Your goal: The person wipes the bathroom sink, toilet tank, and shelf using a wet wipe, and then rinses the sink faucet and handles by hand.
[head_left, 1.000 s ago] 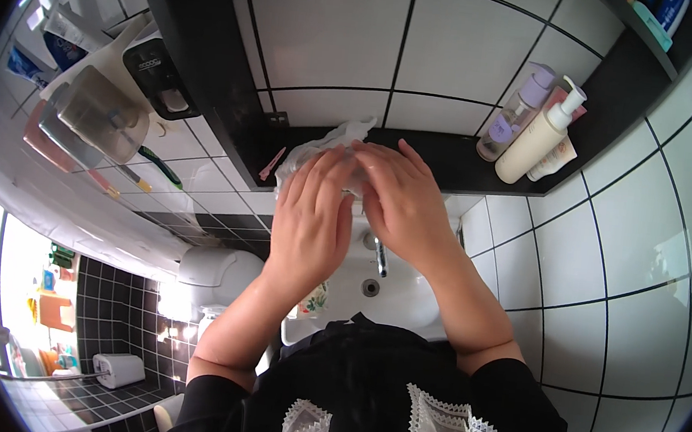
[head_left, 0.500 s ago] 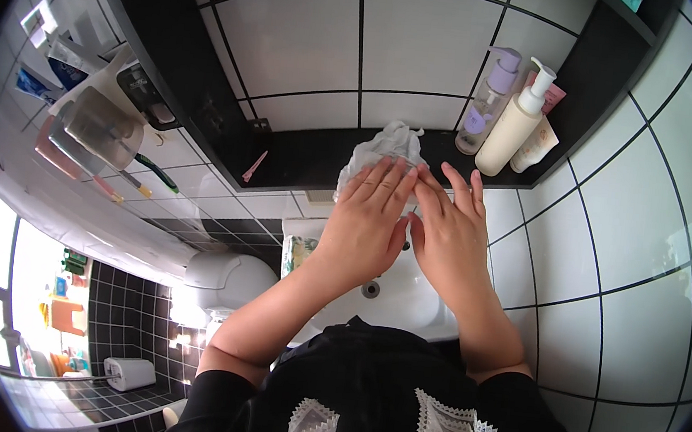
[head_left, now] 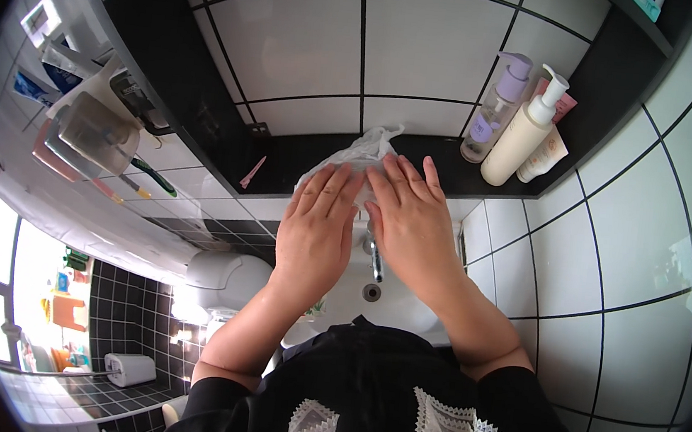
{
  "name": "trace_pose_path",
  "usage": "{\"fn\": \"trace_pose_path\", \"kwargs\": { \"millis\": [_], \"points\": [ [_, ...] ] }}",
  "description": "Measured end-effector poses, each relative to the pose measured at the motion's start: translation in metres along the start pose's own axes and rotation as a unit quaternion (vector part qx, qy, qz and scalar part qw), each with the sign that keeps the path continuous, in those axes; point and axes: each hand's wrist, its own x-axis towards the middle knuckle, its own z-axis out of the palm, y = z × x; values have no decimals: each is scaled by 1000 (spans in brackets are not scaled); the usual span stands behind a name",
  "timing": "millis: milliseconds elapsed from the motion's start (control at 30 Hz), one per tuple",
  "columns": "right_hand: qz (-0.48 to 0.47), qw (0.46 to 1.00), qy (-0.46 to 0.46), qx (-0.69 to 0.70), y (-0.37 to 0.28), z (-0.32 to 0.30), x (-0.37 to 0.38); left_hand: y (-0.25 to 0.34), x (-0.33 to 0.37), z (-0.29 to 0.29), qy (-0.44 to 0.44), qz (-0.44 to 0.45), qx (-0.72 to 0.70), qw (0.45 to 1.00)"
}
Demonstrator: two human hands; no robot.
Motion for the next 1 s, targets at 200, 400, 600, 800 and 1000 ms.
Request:
{"fn": "trace_pose_path", "kwargs": {
  "millis": [200, 400, 600, 800, 1000],
  "points": [
    [-45, 998, 16, 34, 16, 23, 27, -8, 12, 2, 22, -9, 26, 999],
    [-55, 998, 18, 5, 16, 26, 34, -9, 18, 5, 36, -14, 70, 997],
    [-12, 998, 49, -31, 29, 10, 20, -9, 39, 18, 10, 20, -26, 999],
    [29, 995, 78, -48, 37, 7, 14, 0, 50, 38, 24, 37, -31, 999],
    [30, 995, 89, -34, 23, 23, 34, -6, 47, 30, 40, 1, -22, 999]
  ]
}}
